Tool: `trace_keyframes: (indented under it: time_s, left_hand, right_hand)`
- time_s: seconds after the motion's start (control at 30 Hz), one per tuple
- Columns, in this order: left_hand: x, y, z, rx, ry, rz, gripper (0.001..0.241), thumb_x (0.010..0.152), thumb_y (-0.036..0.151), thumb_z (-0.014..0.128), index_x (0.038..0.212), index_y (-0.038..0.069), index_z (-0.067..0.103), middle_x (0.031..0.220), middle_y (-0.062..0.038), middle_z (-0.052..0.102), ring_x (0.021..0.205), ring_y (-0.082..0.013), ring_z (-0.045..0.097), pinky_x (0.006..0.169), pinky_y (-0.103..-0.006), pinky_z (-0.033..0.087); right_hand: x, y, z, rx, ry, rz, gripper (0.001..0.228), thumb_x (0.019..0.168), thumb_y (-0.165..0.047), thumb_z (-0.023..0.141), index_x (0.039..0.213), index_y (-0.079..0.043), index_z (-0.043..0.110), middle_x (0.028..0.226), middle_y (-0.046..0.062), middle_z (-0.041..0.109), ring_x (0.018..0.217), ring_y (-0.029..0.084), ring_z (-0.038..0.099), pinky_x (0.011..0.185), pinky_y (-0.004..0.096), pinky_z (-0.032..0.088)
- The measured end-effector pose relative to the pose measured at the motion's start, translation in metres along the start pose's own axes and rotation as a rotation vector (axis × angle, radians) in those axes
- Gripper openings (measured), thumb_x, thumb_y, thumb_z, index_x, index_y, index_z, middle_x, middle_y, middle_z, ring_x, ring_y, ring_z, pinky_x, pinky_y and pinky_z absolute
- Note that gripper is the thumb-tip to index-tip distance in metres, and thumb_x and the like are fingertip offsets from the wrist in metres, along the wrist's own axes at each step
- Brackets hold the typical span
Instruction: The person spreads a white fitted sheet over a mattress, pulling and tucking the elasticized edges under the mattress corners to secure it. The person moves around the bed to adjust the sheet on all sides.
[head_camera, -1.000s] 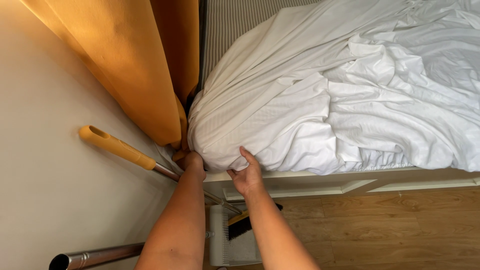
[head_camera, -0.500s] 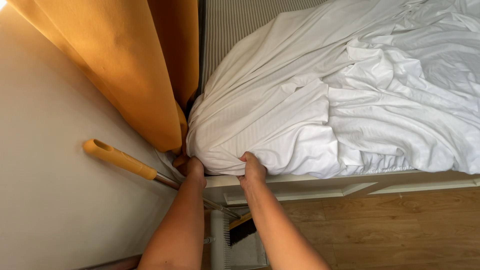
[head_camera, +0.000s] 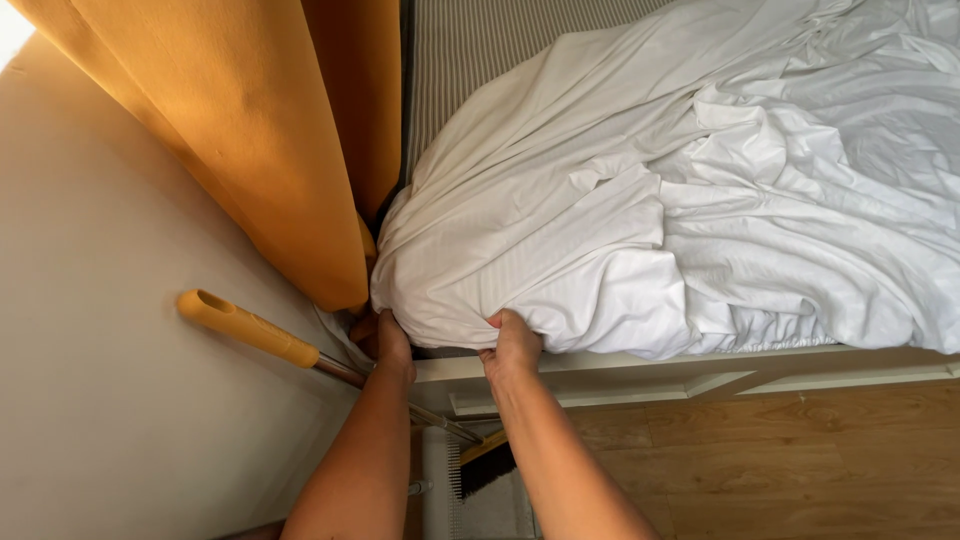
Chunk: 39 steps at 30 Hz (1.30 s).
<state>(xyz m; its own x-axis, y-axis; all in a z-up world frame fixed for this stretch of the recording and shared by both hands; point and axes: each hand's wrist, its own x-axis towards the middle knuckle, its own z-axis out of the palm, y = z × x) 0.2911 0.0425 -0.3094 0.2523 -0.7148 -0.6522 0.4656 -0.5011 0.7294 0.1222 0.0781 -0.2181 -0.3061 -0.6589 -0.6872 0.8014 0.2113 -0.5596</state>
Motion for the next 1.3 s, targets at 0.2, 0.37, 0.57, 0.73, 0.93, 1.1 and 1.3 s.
trace_keyframes:
  time_s: [0.2,0.37,0.57,0.73,0.93,1.1,1.3]
  left_hand:
    - [0.001,0.010,0.005,-0.002,-0.003,-0.068,0.087,0.091,0.067,0.034,0.162,0.017,0.033,0.166,-0.005,0.037,0.150,-0.0250,0.033,0.125,-0.0431,0.019]
    - [-0.028,0.024,0.008,0.017,-0.003,0.018,0.091,0.088,0.072,0.038,0.162,0.019,0.031,0.166,-0.003,0.036,0.150,-0.0226,0.033,0.123,-0.0408,0.019]
    - [-0.036,0.028,0.009,-0.041,-0.020,0.070,0.089,0.089,0.071,0.044,0.160,0.019,0.033,0.164,-0.002,0.040,0.148,-0.0217,0.037,0.121,-0.0379,0.023]
    - [-0.018,0.014,0.004,-0.113,-0.059,0.051,0.080,0.091,0.065,0.043,0.155,0.017,0.045,0.159,-0.003,0.048,0.142,-0.0240,0.044,0.119,-0.0384,0.027]
    - [-0.003,0.003,-0.001,-0.174,-0.057,0.013,0.068,0.095,0.059,0.039,0.145,0.016,0.057,0.149,-0.007,0.058,0.132,-0.0287,0.053,0.108,-0.0425,0.040]
    - [0.045,-0.028,-0.009,-0.177,0.008,0.015,0.056,0.097,0.045,0.044,0.137,0.009,0.062,0.138,-0.009,0.066,0.120,-0.0272,0.061,0.099,-0.0408,0.047]
    - [0.056,-0.038,-0.010,-0.125,0.100,-0.020,0.051,0.100,0.036,0.043,0.135,0.003,0.063,0.133,-0.012,0.068,0.113,-0.0285,0.064,0.092,-0.0400,0.050]
  right_hand:
    - [0.003,0.000,0.001,0.069,-0.030,-0.001,0.035,0.072,0.005,0.059,0.107,0.002,0.058,0.105,0.014,0.061,0.090,0.029,0.067,0.071,0.045,0.063]
    - [-0.049,-0.005,-0.004,0.029,-0.155,-0.031,0.038,0.078,-0.006,0.068,0.115,-0.003,0.060,0.114,0.013,0.064,0.094,0.025,0.067,0.081,0.037,0.055]
    - [-0.010,0.051,-0.057,-0.064,-0.384,-0.034,0.034,0.084,-0.012,0.073,0.116,-0.005,0.065,0.106,0.009,0.068,0.088,0.019,0.064,0.078,0.031,0.051]
    - [-0.001,0.076,-0.043,-0.470,-0.353,-0.004,0.019,0.092,-0.014,0.073,0.102,0.002,0.069,0.080,0.009,0.069,0.063,0.018,0.061,0.054,0.031,0.046]
    - [0.032,0.114,-0.025,-0.734,-0.169,0.014,0.013,0.092,-0.005,0.066,0.093,0.007,0.069,0.077,0.017,0.070,0.051,0.023,0.063,0.039,0.032,0.044]
    - [0.005,0.099,-0.012,-0.487,-0.043,0.082,0.014,0.088,0.004,0.066,0.101,0.009,0.069,0.088,0.019,0.073,0.062,0.027,0.068,0.045,0.034,0.051]
    - [0.042,0.118,-0.022,-0.066,-0.148,0.163,0.037,0.086,0.013,0.056,0.123,0.007,0.059,0.109,0.019,0.065,0.093,0.034,0.066,0.078,0.045,0.059]
